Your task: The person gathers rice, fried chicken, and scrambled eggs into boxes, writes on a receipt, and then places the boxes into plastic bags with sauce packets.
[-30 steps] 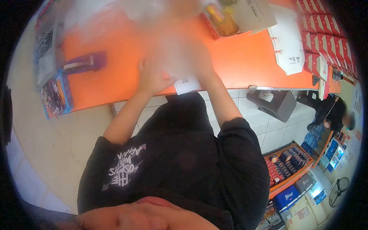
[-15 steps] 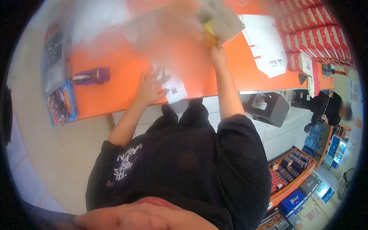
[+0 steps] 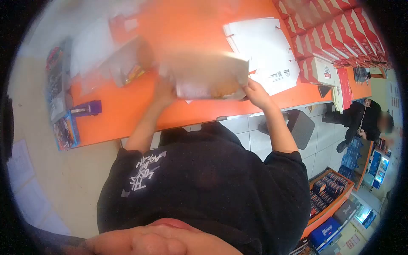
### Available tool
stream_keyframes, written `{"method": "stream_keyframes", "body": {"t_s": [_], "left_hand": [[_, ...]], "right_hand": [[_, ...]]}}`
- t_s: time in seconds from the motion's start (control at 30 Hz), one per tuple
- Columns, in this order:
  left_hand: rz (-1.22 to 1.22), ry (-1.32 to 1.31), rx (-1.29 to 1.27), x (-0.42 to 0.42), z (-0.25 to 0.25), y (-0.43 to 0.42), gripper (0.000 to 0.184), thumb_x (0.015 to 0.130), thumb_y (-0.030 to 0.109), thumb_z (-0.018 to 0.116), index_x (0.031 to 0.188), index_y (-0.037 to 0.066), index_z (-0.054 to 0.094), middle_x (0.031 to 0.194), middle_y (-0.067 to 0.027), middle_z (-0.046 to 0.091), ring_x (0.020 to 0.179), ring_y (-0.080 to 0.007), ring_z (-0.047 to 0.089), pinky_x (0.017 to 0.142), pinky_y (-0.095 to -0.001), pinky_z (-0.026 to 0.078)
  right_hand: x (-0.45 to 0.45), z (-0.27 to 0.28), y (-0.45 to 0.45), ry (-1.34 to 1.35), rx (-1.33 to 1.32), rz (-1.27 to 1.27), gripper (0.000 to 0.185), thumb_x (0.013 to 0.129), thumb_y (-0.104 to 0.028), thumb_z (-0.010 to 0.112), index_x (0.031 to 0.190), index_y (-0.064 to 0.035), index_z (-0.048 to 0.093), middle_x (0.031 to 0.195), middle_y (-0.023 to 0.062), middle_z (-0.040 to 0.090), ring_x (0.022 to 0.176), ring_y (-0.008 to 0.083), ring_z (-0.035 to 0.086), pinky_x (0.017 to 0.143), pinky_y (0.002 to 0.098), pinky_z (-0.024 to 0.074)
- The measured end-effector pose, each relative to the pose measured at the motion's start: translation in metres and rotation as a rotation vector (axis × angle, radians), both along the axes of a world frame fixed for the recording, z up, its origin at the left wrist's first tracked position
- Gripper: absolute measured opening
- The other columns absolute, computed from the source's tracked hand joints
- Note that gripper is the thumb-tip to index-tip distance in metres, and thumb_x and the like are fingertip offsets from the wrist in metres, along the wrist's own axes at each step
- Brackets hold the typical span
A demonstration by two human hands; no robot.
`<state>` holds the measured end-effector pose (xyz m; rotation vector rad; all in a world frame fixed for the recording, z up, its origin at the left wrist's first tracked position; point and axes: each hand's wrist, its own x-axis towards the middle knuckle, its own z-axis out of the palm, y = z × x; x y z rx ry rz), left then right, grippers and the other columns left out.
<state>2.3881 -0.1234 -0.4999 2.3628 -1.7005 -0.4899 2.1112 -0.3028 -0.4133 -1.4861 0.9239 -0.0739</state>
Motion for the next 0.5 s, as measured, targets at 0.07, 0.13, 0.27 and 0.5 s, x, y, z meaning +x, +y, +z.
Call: {"method": "stream_keyframes", "body": {"t_s": [0.07, 0.13, 0.27, 0.5], "left_hand": [[0.086, 0.103, -0.025, 0.018, -0.028, -0.011, 0.054, 0.076, 0.028, 0.049, 0.128, 0.022, 0.032, 0.137, -0.0152, 0.013, 0.127, -0.0327, 0.011, 0.1, -0.0509, 0.01], [0.133, 0.434, -0.214, 0.035, -0.054, -0.01, 0.056, 0.075, 0.021, 0.049, 0.128, 0.02, 0.031, 0.137, -0.0168, 0.015, 0.127, -0.0312, 0.011, 0.1, -0.0489, 0.011], [0.029, 0.514, -0.485, 0.038, -0.021, 0.018, 0.057, 0.073, 0.017, 0.051, 0.127, 0.012, 0.033, 0.135, -0.0185, 0.018, 0.127, -0.0305, 0.013, 0.101, -0.0452, 0.013], [0.23, 0.351, -0.308, -0.02, 0.072, 0.016, 0.045, 0.069, 0.004, 0.05, 0.113, -0.002, 0.043, 0.119, -0.0191, 0.04, 0.109, -0.0313, 0.04, 0.091, -0.038, 0.032]], "right_hand": [[-0.006, -0.02, -0.002, 0.066, -0.02, 0.142, 0.034, 0.087, -0.021, 0.037, 0.113, 0.0013, 0.043, 0.097, 0.0134, 0.053, 0.076, 0.0192, 0.058, 0.062, 0.0306, 0.051], [0.004, -0.025, 0.012, 0.06, 0.007, 0.115, 0.035, 0.087, -0.021, 0.038, 0.112, 0.0014, 0.043, 0.097, 0.0135, 0.053, 0.077, 0.0197, 0.057, 0.061, 0.0304, 0.0508], [0.005, -0.04, 0.013, 0.053, -0.179, 0.152, 0.036, 0.083, -0.021, 0.046, 0.114, -0.0007, 0.043, 0.093, 0.0145, 0.055, 0.077, 0.0221, 0.057, 0.063, 0.0327, 0.0479], [0.033, -0.003, -0.007, 0.185, -0.93, 0.07, 0.023, 0.073, -0.004, 0.053, 0.095, -0.0006, 0.054, 0.074, 0.011, 0.058, 0.073, 0.0212, 0.057, 0.064, 0.0294, 0.0444]]}}
